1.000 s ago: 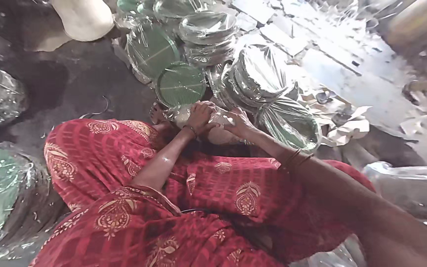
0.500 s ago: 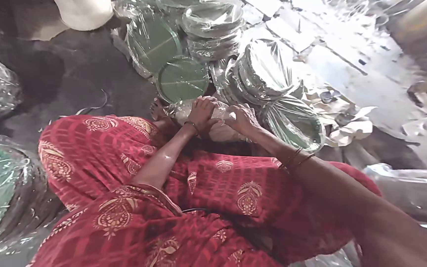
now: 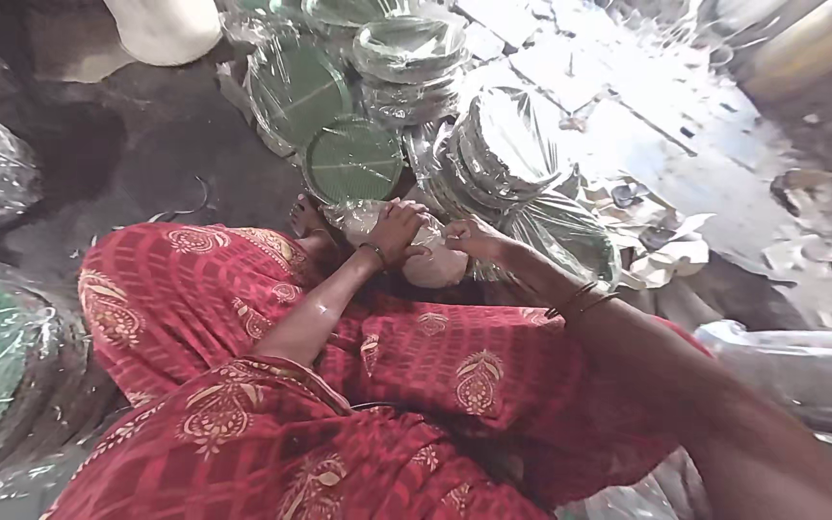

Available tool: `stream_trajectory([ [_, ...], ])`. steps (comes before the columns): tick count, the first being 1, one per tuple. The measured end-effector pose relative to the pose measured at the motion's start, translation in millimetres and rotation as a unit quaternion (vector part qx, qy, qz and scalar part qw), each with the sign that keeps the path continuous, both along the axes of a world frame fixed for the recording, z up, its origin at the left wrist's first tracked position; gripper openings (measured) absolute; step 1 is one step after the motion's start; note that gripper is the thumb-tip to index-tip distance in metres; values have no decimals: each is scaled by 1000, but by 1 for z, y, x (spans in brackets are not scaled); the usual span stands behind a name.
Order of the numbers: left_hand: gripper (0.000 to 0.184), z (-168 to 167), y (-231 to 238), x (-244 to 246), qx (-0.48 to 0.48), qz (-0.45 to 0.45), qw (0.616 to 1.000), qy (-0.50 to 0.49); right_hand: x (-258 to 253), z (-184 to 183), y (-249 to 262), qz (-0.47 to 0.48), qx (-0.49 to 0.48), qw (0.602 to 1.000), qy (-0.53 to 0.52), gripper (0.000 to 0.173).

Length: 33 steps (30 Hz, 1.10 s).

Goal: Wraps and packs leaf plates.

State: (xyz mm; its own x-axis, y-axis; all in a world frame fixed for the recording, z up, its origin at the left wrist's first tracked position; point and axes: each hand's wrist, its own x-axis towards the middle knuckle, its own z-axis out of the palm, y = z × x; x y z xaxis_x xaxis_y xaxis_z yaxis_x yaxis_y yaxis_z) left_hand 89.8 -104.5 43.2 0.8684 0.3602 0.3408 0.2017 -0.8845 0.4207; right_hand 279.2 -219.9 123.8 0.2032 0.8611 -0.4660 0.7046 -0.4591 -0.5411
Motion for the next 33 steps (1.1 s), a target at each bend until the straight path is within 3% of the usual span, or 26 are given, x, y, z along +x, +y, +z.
stream_trajectory([
  [4,63,17,7,-2,-69,56,995,34,-17,2,-12,27,67,994,-82,57],
  [9,60,6,18,-1,-60,36,998,-2,-9,-26,-20,40,219,968,-112,41],
  [17,64,8,14,4,-56,49,996,41,1,-52,-15,35,200,955,-216,38],
  [21,65,9,5,0,-62,49,996,45,-11,-3,0,-10,55,990,-129,38],
  [23,66,4,4,-1,-51,55,997,9,-8,4,2,-30,22,998,-42,42],
  [28,66,-5,9,-6,-42,46,998,-27,-13,5,-2,-58,27,994,94,40],
  [31,63,-9,23,-6,-55,62,996,-39,-15,-4,-12,-23,86,995,41,54],
  [33,61,-13,31,-6,-49,55,996,-59,-19,-8,-10,9,146,988,-45,49],
])
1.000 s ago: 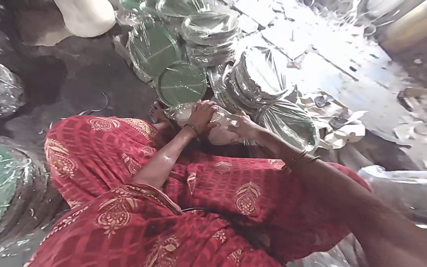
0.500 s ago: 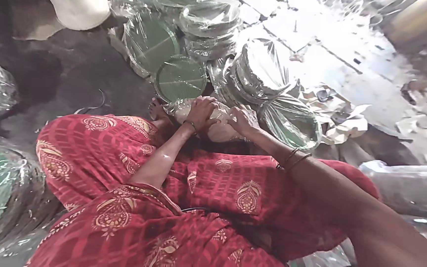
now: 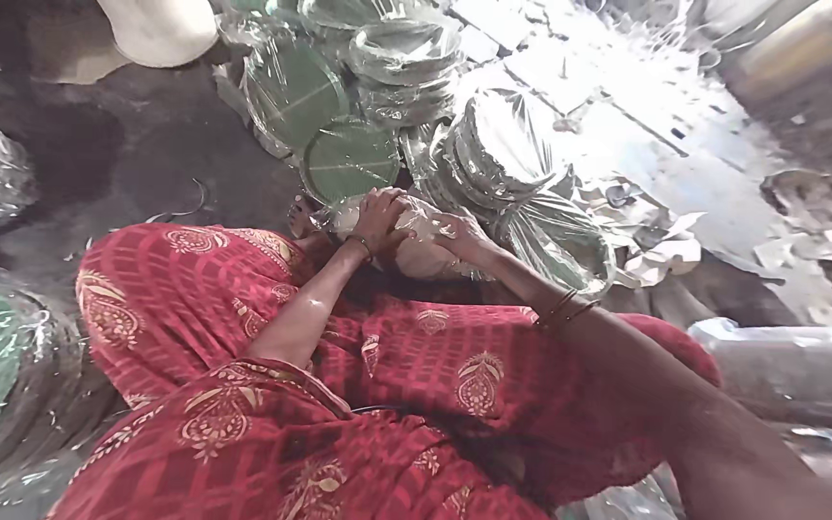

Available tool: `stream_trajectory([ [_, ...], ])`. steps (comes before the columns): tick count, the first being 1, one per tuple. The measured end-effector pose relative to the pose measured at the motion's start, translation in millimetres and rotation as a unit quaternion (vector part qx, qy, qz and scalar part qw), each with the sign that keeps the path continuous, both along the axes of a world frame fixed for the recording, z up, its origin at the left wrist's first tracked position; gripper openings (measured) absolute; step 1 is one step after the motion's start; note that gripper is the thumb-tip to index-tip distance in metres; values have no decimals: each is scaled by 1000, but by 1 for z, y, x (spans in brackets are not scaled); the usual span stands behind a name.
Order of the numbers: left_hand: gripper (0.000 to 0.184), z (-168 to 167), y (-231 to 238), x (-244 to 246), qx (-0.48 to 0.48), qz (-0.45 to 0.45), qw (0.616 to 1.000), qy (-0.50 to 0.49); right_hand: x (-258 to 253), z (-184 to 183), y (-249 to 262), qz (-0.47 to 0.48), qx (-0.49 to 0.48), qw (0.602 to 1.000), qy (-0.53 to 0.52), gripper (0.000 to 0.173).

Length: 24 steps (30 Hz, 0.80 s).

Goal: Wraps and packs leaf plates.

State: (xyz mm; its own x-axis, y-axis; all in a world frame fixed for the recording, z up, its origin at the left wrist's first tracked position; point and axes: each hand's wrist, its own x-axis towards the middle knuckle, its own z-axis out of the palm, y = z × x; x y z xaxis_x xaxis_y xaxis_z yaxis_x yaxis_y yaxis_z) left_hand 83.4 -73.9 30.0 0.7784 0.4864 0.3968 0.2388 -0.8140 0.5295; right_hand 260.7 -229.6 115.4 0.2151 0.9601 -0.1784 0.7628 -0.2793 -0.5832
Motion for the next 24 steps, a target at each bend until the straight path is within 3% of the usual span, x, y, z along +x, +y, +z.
stream_trajectory([
  [3,58,0,3,-2,5,-16,1000,7,-11,0,8,9,29,996,-81,40],
  [7,58,4,0,1,-5,-14,1000,24,-15,-5,11,2,48,995,-92,39],
  [12,57,3,-4,-3,3,-13,1000,-13,-27,8,15,1,19,1000,-20,59],
  [16,59,0,-3,-5,5,-18,1000,-5,-14,-5,14,20,59,998,-9,60],
  [20,61,9,-14,-5,5,-56,997,53,-3,-3,26,29,-35,999,-7,68],
  [24,65,15,-11,-4,21,-32,997,69,5,-23,9,42,48,997,-45,40],
])
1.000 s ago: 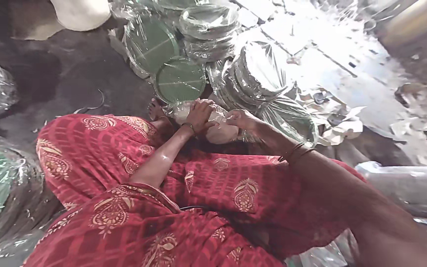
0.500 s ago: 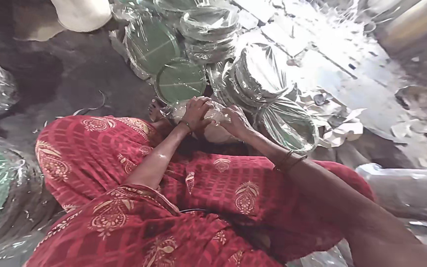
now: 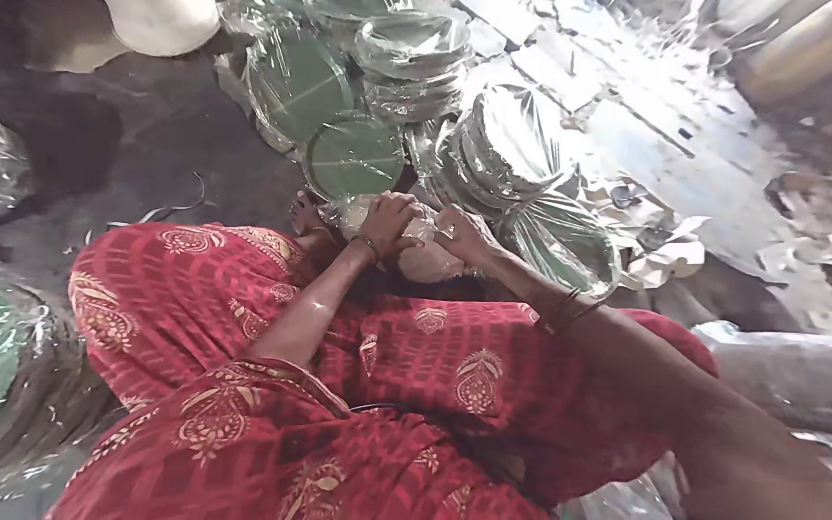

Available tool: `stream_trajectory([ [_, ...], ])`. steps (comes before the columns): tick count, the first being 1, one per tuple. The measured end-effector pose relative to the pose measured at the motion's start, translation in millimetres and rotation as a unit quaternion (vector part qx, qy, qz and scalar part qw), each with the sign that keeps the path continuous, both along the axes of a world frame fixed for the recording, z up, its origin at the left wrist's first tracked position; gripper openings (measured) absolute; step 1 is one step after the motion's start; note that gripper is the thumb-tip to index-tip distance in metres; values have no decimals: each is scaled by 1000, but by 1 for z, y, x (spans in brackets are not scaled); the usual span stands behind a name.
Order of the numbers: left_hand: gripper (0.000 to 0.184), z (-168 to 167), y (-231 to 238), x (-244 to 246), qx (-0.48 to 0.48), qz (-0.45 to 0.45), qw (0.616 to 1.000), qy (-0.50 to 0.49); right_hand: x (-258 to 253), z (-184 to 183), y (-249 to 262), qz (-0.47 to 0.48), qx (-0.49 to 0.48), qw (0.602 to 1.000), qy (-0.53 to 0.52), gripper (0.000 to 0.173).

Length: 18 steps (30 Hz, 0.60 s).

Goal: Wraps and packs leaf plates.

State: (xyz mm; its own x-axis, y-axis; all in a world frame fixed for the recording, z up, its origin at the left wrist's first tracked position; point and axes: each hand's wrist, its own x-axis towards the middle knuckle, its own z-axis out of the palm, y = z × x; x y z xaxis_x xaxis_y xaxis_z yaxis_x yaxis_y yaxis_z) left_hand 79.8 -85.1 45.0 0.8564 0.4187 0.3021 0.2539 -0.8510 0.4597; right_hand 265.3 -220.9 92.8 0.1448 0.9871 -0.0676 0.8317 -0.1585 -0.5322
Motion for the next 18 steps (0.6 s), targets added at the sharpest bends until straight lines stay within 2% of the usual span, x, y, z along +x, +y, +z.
stream_trajectory([
  [2,67,0,5,-1,-1,19,1000,15,-6,-3,-3,0,22,1000,-17,37],
  [6,68,2,7,1,-8,19,999,33,-6,4,-4,1,-6,999,-51,38],
  [8,68,3,2,4,0,15,999,40,-4,20,-2,7,-51,997,-62,40],
  [10,68,1,-3,6,5,12,999,38,-3,38,8,-10,-149,989,3,44],
  [12,69,1,-9,6,-2,11,999,43,1,40,13,-21,-189,979,78,43],
  [15,70,-2,-14,8,9,6,999,34,3,34,11,-2,-181,983,29,43],
  [18,68,2,-10,8,4,13,1000,25,0,31,-4,7,-82,997,8,38],
])
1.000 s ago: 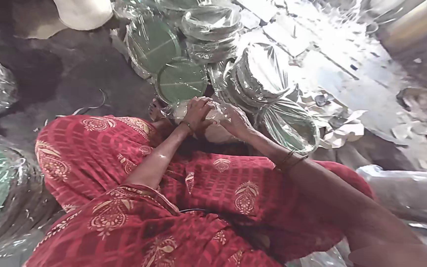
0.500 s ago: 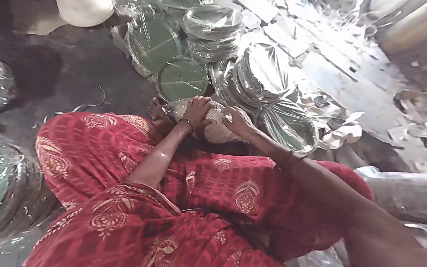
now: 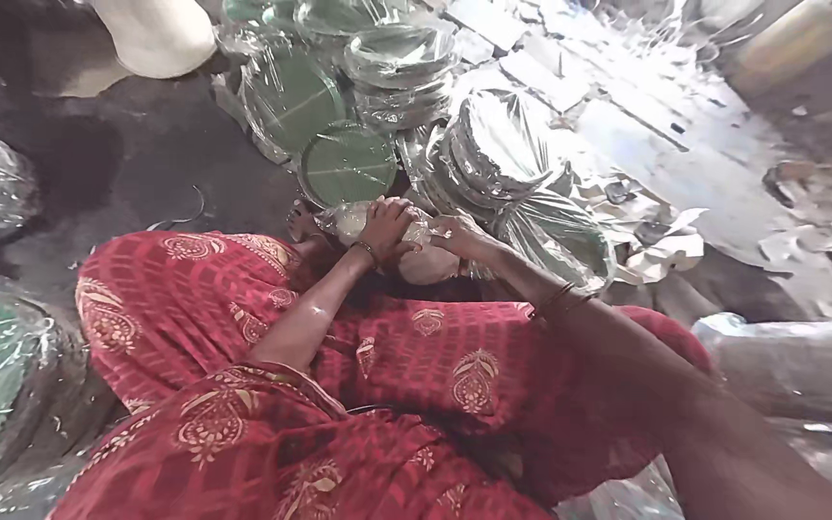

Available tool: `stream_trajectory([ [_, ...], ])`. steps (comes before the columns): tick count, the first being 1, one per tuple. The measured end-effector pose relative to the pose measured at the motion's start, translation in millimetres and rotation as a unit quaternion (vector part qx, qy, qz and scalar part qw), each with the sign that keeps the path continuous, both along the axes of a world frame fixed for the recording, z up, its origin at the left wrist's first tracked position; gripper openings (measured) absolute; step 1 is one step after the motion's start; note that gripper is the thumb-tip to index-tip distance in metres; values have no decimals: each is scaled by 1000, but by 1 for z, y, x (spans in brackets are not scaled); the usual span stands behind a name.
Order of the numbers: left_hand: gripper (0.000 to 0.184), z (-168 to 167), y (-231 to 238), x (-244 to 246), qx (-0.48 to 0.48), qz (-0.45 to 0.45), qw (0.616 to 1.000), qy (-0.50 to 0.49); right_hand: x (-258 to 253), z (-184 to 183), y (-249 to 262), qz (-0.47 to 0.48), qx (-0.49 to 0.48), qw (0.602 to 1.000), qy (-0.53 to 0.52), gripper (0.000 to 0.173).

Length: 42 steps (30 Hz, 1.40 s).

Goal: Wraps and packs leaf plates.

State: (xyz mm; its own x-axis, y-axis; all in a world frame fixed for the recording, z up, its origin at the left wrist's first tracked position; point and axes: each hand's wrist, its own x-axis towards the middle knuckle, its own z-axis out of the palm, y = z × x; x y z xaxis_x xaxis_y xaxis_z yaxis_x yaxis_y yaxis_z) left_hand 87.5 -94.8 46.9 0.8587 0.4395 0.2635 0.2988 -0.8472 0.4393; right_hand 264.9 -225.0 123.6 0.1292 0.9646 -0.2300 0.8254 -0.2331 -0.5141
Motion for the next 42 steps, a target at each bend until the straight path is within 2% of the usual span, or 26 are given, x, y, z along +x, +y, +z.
stream_trajectory([
  [2,63,-1,6,-2,-3,15,1000,-16,-2,-5,-5,-35,43,997,46,41],
  [6,58,-6,14,-4,-6,7,999,-33,0,-16,-14,-82,46,986,134,49],
  [10,57,-1,9,1,-15,1,999,-28,1,-10,-12,-93,22,987,129,47],
  [14,61,-8,11,-4,-15,10,999,-38,1,5,15,-63,-73,990,104,55],
  [17,64,-5,5,-1,-26,3,1000,2,8,3,22,-30,-77,992,96,43],
  [19,64,-4,3,1,-20,6,1000,0,2,6,20,-53,-58,991,109,34],
  [23,63,-6,15,-7,-21,26,998,-46,-18,16,5,-60,37,994,78,35],
  [25,65,-8,23,-11,-27,18,998,-54,-10,12,20,-67,71,995,39,34],
  [26,65,-9,26,-11,-29,11,998,-51,-1,7,27,-68,67,995,31,42],
  [27,67,-8,27,-12,-35,2,999,-36,7,1,30,-62,53,996,25,59],
  [29,73,-3,27,-13,-48,-12,999,-13,12,-8,29,-41,4,999,12,104],
  [30,76,-5,28,-15,-50,-15,998,-34,8,-11,26,-33,-15,999,10,117],
  [31,78,-7,28,-18,-60,-12,996,-67,1,-15,21,-26,-23,999,7,120],
  [34,80,-20,34,-33,-90,42,984,-150,-19,-23,17,1,-47,999,7,113],
  [37,68,-34,45,-46,-121,167,968,-144,-27,-37,18,8,-11,1000,3,98],
  [39,61,-43,55,-51,-158,249,944,-149,-25,-52,18,17,34,999,-10,100],
  [41,56,-43,63,-59,-203,323,910,-164,-36,-40,19,38,29,999,0,95],
  [42,55,-40,67,-65,-241,359,889,-153,-38,-38,18,63,57,996,-17,91],
])
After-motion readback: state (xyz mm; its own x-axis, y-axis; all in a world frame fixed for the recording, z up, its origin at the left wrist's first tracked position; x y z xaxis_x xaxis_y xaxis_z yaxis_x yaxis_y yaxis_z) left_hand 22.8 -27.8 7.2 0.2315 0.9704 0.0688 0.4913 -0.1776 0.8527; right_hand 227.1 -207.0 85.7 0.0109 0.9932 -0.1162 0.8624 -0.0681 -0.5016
